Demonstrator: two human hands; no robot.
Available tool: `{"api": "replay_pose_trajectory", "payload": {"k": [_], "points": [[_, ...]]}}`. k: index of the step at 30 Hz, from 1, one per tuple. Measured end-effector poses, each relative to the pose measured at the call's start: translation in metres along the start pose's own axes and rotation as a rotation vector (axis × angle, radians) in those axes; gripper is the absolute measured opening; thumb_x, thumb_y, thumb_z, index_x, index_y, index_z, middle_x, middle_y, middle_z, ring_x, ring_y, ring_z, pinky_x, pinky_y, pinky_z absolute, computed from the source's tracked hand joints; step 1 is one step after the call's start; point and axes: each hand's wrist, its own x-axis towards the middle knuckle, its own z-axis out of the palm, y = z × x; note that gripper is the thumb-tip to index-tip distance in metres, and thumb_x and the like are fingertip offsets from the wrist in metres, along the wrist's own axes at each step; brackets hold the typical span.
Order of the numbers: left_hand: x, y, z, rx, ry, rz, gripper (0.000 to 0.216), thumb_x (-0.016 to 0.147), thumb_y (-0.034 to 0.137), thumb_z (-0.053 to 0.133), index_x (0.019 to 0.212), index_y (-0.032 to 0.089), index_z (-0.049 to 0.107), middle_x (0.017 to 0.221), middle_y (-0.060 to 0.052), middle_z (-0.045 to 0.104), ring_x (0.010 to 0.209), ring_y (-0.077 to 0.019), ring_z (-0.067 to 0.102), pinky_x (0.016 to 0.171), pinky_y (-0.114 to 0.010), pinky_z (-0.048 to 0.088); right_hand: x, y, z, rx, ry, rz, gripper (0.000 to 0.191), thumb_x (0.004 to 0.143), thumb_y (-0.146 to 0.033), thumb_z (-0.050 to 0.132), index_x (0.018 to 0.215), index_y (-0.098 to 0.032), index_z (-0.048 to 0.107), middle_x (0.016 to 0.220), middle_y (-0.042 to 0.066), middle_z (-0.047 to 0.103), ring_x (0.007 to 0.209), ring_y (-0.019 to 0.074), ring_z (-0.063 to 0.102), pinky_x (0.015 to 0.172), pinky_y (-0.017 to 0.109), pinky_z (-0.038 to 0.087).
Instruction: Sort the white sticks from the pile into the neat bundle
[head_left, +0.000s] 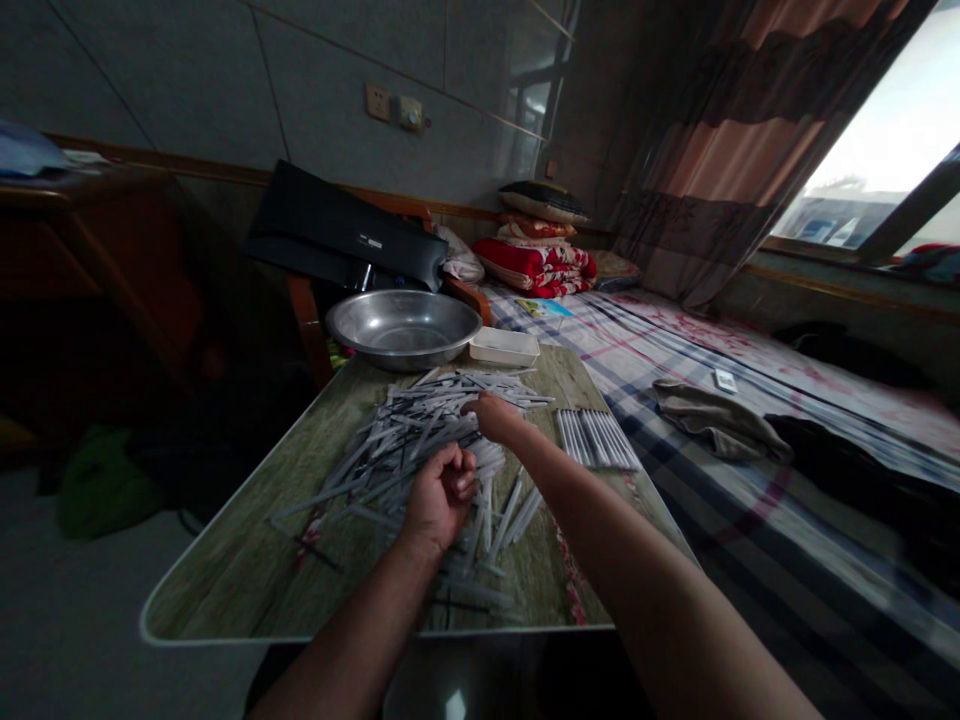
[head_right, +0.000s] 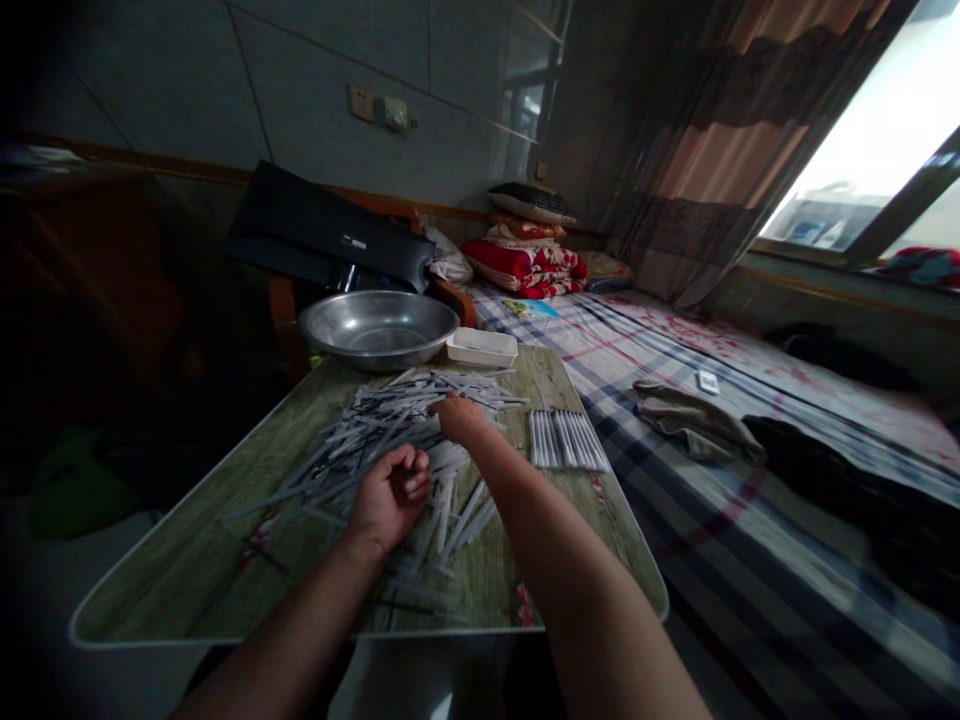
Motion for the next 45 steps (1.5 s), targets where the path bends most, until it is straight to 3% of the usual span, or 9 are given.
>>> {"api": "replay_pose_trajectory", "payload": {"k": [8,13,17,21,25,28,32,36,45], "points": [[0.0,-0.003,0.001,0.043,0.0,-0.029,0.027,0.06,0.025,0.073,0.059,0.015,0.048,0.057,0.003,0.055,0.038,-0.0022,0.036,0.036,-0.014,0.024,0.001,0.0,0.005,-0.005,0.017,0.02,0.034,0.084,-0.012,0.049,0.113,-0.02,0.067,0.114,0.011,0.064,0.094,0.0214,0.064,0.077,0.027,0.045],[0.001,-0.005,0.0,0.069,-0.025,-0.047,0.027,0.059,0.026,0.075,0.06,0.015,0.05,0.058,0.002,0.057,0.039,-0.0026,0.038,0.036,-0.014,0.025,-0.009,0.008,-0.006,0.073,0.165,0.02,0.03,0.085,-0.015,0.05,0.11,-0.016,0.067,0.109,0.011,0.066,0.096,0.0207,0.061,0.081,0.028,0.043],[0.002,-0.008,-0.001,0.093,-0.027,-0.065,0.028,0.059,0.027,0.079,0.072,0.014,0.059,0.059,0.003,0.058,0.04,-0.0021,0.038,0.037,-0.013,0.025,-0.028,0.013,-0.022,0.592,0.399,0.017,0.023,0.08,-0.018,0.052,0.097,-0.015,0.066,0.077,0.003,0.066,0.072,0.0164,0.061,0.068,0.026,0.045],[0.001,-0.009,-0.001,0.09,-0.116,-0.061,0.046,0.063,0.025,0.082,0.104,0.017,0.063,0.065,0.003,0.06,0.041,-0.0011,0.037,0.038,-0.011,0.025,-0.058,0.008,-0.024,1.195,0.266,-0.117,0.019,0.078,-0.026,0.057,0.092,-0.017,0.065,0.069,0.0,0.064,0.064,0.0142,0.059,0.059,0.024,0.044],[0.001,-0.007,-0.001,0.011,-0.13,-0.055,0.044,0.069,0.029,0.08,0.108,0.019,0.063,0.07,0.001,0.064,0.043,-0.0022,0.041,0.037,-0.011,0.029,-0.083,0.003,-0.018,1.331,0.067,-0.274,0.023,0.08,-0.032,0.063,0.095,-0.016,0.07,0.087,0.005,0.069,0.079,0.0151,0.061,0.071,0.026,0.046],[0.004,-0.005,-0.001,-0.088,-0.039,-0.038,0.032,0.072,0.027,0.078,0.1,0.017,0.065,0.068,0.001,0.064,0.046,-0.004,0.046,0.038,-0.012,0.034,-0.085,0.011,-0.016,1.275,-0.045,-0.332,0.033,0.077,-0.027,0.067,0.109,-0.017,0.068,0.097,0.005,0.069,0.088,0.0165,0.061,0.08,0.029,0.046],[0.004,-0.001,0.0,-0.137,0.021,-0.023,0.017,0.074,0.024,0.075,0.085,0.014,0.067,0.063,0.001,0.062,0.048,-0.0054,0.049,0.04,-0.013,0.038,-0.066,0.03,-0.015,0.798,0.144,-0.068,0.037,0.077,-0.011,0.054,0.111,-0.017,0.068,0.093,0.003,0.07,0.084,0.0156,0.062,0.077,0.027,0.047],[-0.002,-0.001,0.003,-0.098,-0.098,-0.024,0.024,0.063,0.017,0.082,0.081,0.015,0.067,0.059,0.003,0.058,0.05,-0.0044,0.048,0.043,-0.012,0.037,-0.045,0.035,-0.008,0.18,0.119,0.116,0.03,0.082,-0.01,0.049,0.099,-0.015,0.074,0.098,0.009,0.072,0.096,0.0205,0.063,0.085,0.028,0.045],[-0.018,-0.002,0.005,0.128,-0.383,-0.159,0.028,0.065,0.022,0.082,0.086,0.015,0.066,0.062,0.0,0.058,0.052,-0.007,0.051,0.047,-0.016,0.041,-0.025,0.019,0.004,-0.047,0.018,0.228,0.028,0.088,-0.015,0.048,0.103,-0.014,0.072,0.108,0.018,0.068,0.096,0.0263,0.066,0.079,0.034,0.048]]}}
